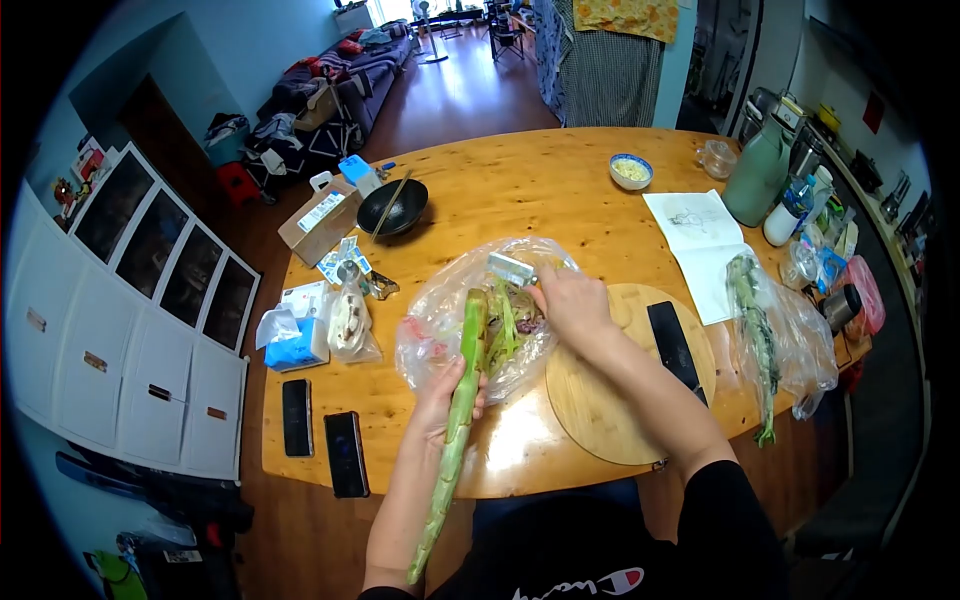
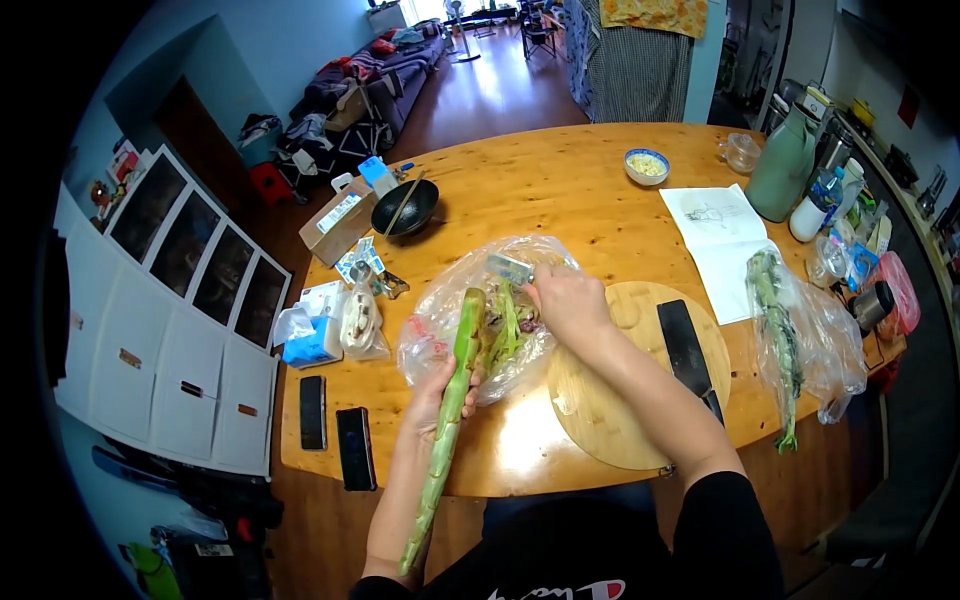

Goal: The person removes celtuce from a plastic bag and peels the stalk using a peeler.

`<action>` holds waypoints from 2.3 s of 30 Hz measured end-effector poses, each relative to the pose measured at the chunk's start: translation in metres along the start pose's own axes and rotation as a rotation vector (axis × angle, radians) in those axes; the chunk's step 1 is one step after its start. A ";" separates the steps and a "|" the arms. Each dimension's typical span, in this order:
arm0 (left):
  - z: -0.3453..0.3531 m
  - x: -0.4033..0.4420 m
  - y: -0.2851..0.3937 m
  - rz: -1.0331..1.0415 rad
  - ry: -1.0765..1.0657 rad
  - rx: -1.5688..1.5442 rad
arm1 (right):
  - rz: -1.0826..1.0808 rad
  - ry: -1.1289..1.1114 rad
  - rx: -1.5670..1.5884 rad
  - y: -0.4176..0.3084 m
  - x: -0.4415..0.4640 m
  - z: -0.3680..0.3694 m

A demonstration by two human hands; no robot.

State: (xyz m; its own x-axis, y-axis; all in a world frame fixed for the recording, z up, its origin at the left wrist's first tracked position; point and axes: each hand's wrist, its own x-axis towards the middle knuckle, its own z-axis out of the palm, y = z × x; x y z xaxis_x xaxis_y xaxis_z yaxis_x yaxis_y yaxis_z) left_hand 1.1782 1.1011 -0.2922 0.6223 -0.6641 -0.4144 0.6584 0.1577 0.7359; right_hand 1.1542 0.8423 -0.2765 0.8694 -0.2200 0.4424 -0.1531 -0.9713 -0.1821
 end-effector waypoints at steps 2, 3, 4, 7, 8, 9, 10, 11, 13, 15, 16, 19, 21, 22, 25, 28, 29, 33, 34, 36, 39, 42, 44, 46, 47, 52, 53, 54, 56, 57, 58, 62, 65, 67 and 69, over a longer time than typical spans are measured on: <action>0.005 0.001 0.001 -0.034 -0.004 -0.096 | -0.081 0.109 -0.010 0.007 -0.001 0.009; 0.006 0.001 0.002 -0.049 -0.006 -0.148 | -0.086 0.112 0.048 0.006 0.000 0.004; 0.004 0.002 0.000 -0.063 -0.056 -0.201 | -0.094 0.113 0.108 0.003 -0.001 -0.002; -0.004 0.012 -0.005 -0.099 -0.137 -0.298 | -0.184 -0.030 0.330 -0.017 -0.019 -0.019; -0.005 0.015 -0.007 -0.106 -0.114 -0.298 | -0.226 -0.104 0.410 -0.027 -0.032 -0.023; -0.006 0.017 -0.008 -0.114 -0.089 -0.299 | -0.253 -0.191 0.370 -0.038 -0.043 -0.030; -0.004 0.016 -0.007 -0.110 -0.068 -0.264 | -0.279 -0.279 0.330 -0.047 -0.054 -0.035; 0.000 0.014 -0.003 -0.106 -0.047 -0.227 | -0.347 -0.211 0.351 -0.051 -0.063 -0.035; 0.004 0.013 0.000 -0.129 -0.009 -0.193 | -0.391 -0.190 0.303 -0.051 -0.063 -0.032; 0.007 0.012 -0.001 -0.186 0.022 -0.198 | -0.389 -0.128 0.287 -0.046 -0.059 -0.026; 0.005 0.014 -0.004 -0.191 -0.011 -0.212 | -0.382 -0.130 0.255 -0.044 -0.058 -0.026; 0.000 0.016 -0.003 -0.183 -0.047 -0.197 | -0.404 -0.126 0.209 -0.045 -0.054 -0.031; 0.008 0.006 -0.002 -0.173 0.015 -0.117 | -0.462 -0.132 0.249 -0.047 -0.060 -0.033; 0.012 0.004 -0.002 -0.164 0.023 -0.149 | -0.404 -0.112 0.221 -0.041 -0.056 -0.025; 0.018 0.008 -0.002 -0.163 0.040 -0.196 | -0.303 -0.059 0.147 -0.025 -0.036 -0.011; 0.005 0.018 -0.006 -0.202 0.019 -0.166 | -0.463 -0.171 0.190 -0.044 -0.054 -0.031; 0.000 0.019 -0.005 -0.183 -0.028 -0.168 | -0.436 -0.144 0.212 -0.040 -0.054 -0.020; 0.001 0.012 -0.007 -0.166 -0.032 -0.183 | -0.300 -0.090 0.140 -0.027 -0.041 0.001; 0.000 0.012 -0.007 -0.188 -0.018 -0.180 | -0.353 -0.116 0.167 -0.033 -0.046 -0.007; -0.006 0.017 -0.007 -0.214 0.003 -0.169 | -0.459 -0.167 0.220 -0.046 -0.057 -0.023; 0.000 0.015 -0.008 -0.196 -0.009 -0.165 | -0.354 -0.108 0.178 -0.026 -0.032 -0.001; -0.001 0.011 -0.005 -0.205 -0.017 -0.143 | -0.327 -0.087 0.162 -0.026 -0.031 0.003; -0.004 0.008 -0.006 -0.190 -0.005 -0.127 | -0.374 -0.077 0.174 -0.030 -0.037 0.002; -0.005 0.007 -0.010 -0.135 0.018 -0.107 | -0.223 -0.230 0.161 -0.015 -0.025 0.015; -0.004 0.003 -0.011 -0.135 0.032 -0.093 | -0.163 -0.258 0.135 -0.006 -0.018 0.024; 0.001 -0.010 0.003 -0.110 0.000 -0.099 | 0.012 -0.320 0.177 -0.017 -0.008 0.008; -0.001 -0.009 0.004 -0.096 0.013 -0.100 | 0.086 -0.387 0.222 -0.016 -0.007 -0.001; -0.002 -0.008 0.003 -0.086 0.026 -0.103 | 0.114 -0.374 0.303 -0.011 -0.008 0.003; -0.002 -0.006 0.002 -0.093 0.069 -0.127 | 0.175 -0.347 0.462 0.002 -0.011 0.017; -0.002 -0.003 0.002 -0.112 0.099 -0.145 | 0.197 -0.446 0.643 0.002 -0.012 0.020; -0.001 -0.001 0.002 -0.134 0.126 -0.164 | 0.221 -0.544 0.822 0.002 -0.015 0.022; 0.000 0.005 0.003 -0.128 0.009 -0.262 | 0.411 -0.661 1.148 -0.009 -0.019 0.013; -0.014 0.014 -0.002 -0.137 -0.037 -0.255 | 0.563 -0.788 1.261 -0.014 -0.019 0.008; -0.016 0.015 -0.002 -0.142 -0.041 -0.226 | 0.617 -0.825 1.324 -0.014 -0.017 0.009; -0.011 0.013 -0.003 -0.132 0.017 -0.210 | 0.568 -0.804 1.309 -0.015 -0.021 0.015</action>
State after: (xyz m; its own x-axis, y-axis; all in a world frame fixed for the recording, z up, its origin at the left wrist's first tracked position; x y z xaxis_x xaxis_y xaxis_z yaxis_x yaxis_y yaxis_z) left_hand 1.1890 1.0998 -0.3053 0.5312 -0.6770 -0.5094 0.8067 0.2202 0.5485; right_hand 1.1451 0.8628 -0.2964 0.9144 0.0067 -0.4049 -0.4048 0.0396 -0.9135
